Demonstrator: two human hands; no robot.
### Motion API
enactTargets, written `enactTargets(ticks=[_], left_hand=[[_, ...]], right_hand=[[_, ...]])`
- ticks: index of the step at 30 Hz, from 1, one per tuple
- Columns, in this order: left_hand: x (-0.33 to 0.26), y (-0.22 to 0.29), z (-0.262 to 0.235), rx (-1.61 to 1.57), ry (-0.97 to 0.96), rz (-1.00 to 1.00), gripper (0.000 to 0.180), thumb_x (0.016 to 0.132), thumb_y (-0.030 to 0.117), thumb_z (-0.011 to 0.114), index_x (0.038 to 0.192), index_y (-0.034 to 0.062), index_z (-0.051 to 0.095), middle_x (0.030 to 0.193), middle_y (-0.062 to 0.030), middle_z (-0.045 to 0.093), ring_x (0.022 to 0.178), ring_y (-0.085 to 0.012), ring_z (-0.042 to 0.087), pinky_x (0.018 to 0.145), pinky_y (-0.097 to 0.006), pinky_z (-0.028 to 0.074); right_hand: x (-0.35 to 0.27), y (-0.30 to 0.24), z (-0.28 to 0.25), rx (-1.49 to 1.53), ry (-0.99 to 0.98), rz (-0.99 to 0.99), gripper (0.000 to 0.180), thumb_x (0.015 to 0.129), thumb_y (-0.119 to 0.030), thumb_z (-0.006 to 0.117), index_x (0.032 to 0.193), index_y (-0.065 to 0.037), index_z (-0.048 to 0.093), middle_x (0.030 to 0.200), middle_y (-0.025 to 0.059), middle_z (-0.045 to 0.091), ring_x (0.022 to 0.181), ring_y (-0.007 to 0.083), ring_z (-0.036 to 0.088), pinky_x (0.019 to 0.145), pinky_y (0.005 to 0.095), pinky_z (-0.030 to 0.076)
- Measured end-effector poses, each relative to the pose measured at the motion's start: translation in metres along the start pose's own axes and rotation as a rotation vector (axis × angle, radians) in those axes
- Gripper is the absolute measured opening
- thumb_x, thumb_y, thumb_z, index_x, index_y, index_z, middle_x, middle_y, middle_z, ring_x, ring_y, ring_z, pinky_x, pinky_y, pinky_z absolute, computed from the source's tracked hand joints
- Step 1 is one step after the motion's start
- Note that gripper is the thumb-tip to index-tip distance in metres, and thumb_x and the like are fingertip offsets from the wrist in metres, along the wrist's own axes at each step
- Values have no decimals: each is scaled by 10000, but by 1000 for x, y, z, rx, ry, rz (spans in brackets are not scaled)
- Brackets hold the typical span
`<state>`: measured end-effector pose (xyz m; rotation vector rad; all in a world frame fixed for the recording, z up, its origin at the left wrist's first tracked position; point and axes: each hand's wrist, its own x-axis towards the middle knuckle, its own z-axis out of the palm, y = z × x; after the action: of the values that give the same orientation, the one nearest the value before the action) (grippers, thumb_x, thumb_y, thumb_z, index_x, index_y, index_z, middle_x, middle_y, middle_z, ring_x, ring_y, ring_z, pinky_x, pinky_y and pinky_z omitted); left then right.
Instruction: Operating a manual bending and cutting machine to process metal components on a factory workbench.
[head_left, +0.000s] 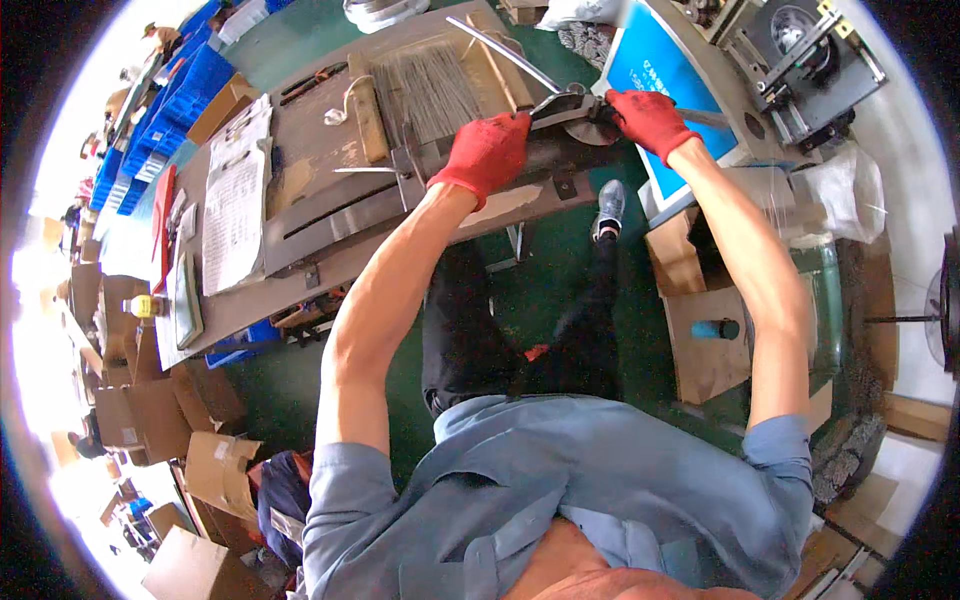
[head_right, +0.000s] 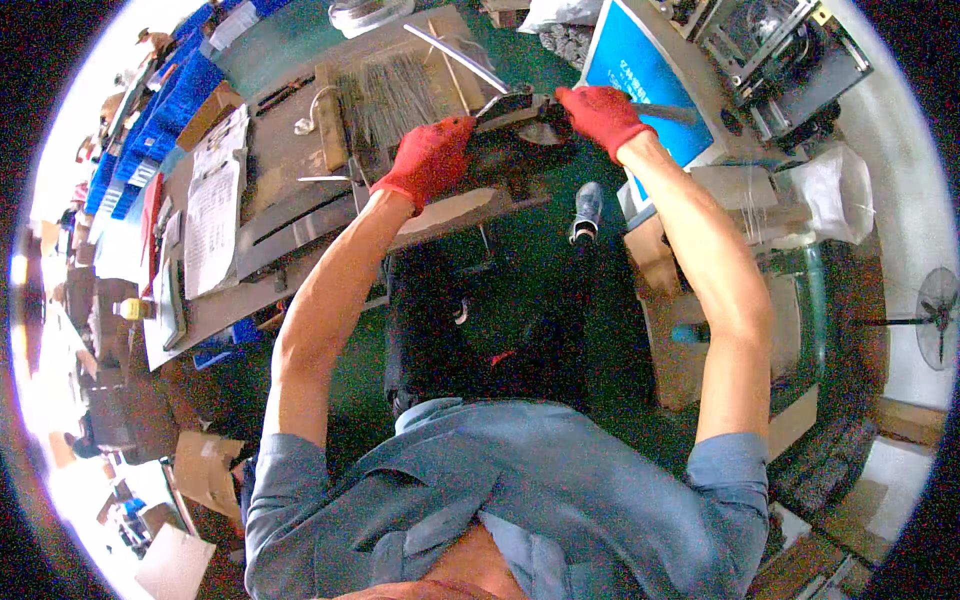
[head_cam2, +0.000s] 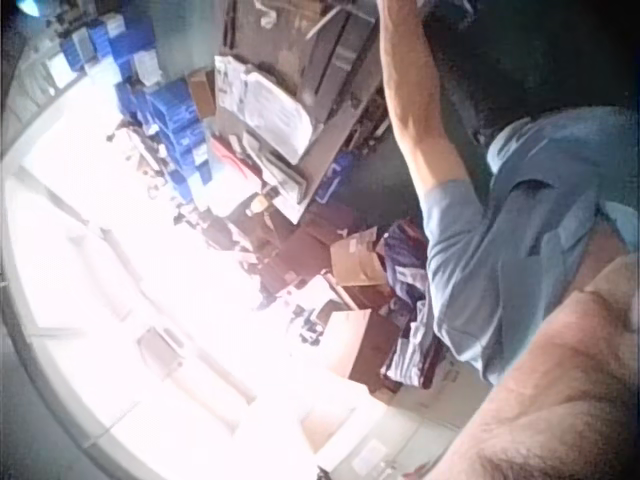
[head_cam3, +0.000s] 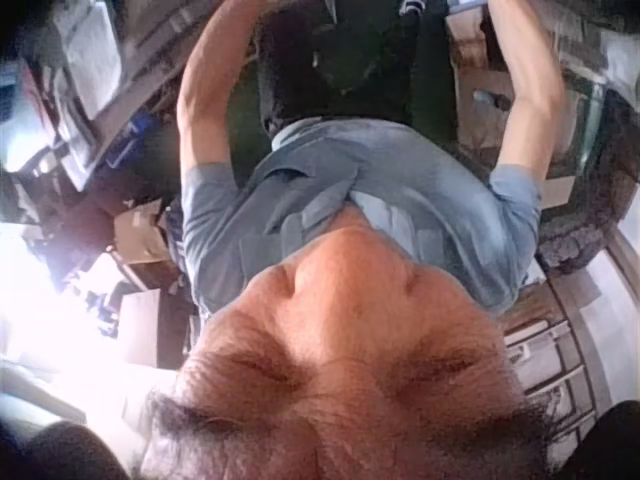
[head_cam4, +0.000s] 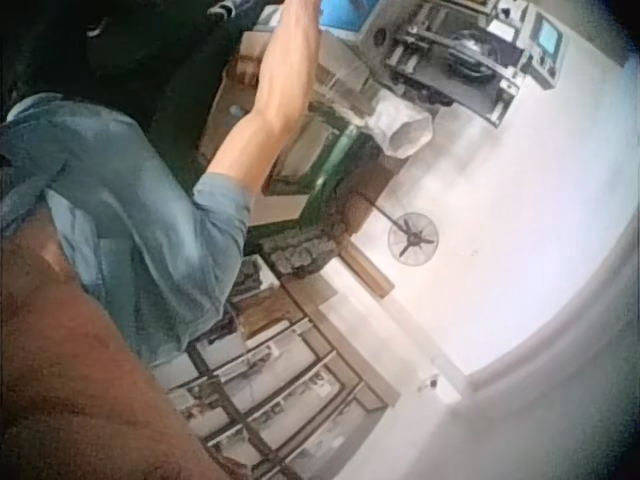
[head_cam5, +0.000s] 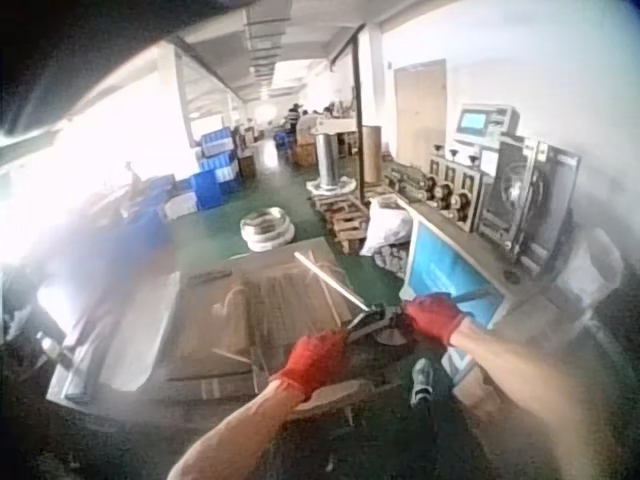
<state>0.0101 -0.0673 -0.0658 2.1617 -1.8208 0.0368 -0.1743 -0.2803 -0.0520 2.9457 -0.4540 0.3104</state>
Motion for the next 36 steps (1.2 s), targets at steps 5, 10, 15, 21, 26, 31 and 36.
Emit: enactTargets(ticks=[5, 10, 15, 21, 26, 31, 36], left_hand=[[4, -2, 10, -1, 50, -24, 238, 846, 213, 529, 1028, 67, 576, 969, -194, 648, 877, -394, 639, 739, -493, 520], [6, 2, 3, -77, 45, -9, 232, 857, 257, 535, 968, 65, 605, 958, -195, 663, 863, -395, 648, 738, -489, 526], [8, -6, 11, -48, 95, -6, 189, 854, 222, 528, 953, 79, 603, 902, -172, 682, 840, -354, 666, 702, -468, 533], [6, -4, 11, 6, 90, 36, 199, 868, 211, 511, 1005, 82, 579, 914, -164, 673, 818, -353, 668, 680, -465, 539], [4, -11, 18, 51, 166, 111, 188, 883, 170, 469, 1017, 84, 568, 905, -170, 654, 791, -359, 667, 635, -460, 544], [5, -17, 18, 46, 127, 115, 229, 868, 211, 519, 1060, 90, 553, 926, -169, 649, 789, -372, 658, 641, -474, 540], [8, -10, 11, 15, 91, 96, 214, 859, 211, 519, 1023, 81, 564, 930, -165, 658, 810, -359, 661, 677, -469, 536]], right_hand=[[3, -6, 1, 3, -13, 21, 177, 850, -146, 524, 1016, -101, 565, 845, 192, 653, 804, 393, 652, 653, 520, 503], [1, 0, 4, 11, -27, 16, 171, 869, -156, 506, 1017, -97, 565, 839, 188, 653, 798, 390, 651, 655, 522, 505], [-1, 0, 4, -2, 2, 6, 220, 891, -200, 525, 1087, -113, 574, 842, 178, 654, 807, 383, 647, 680, 517, 507], [-3, 1, 3, 24, 38, 6, 209, 887, -209, 531, 1070, -115, 574, 866, 181, 652, 818, 390, 640, 684, 509, 507], [-2, 3, 2, 48, 53, -23, 163, 882, -201, 529, 1009, -104, 564, 841, 183, 651, 802, 397, 641, 667, 517, 504], [2, -2, -3, 10, -36, 15, 139, 877, -186, 525, 982, -100, 557, 841, 174, 654, 796, 396, 643, 658, 518, 502], [0, -4, -9, 39, -31, 42, 160, 871, -191, 528, 987, -84, 556, 856, 186, 653, 823, 396, 640, 688, 520, 499]])
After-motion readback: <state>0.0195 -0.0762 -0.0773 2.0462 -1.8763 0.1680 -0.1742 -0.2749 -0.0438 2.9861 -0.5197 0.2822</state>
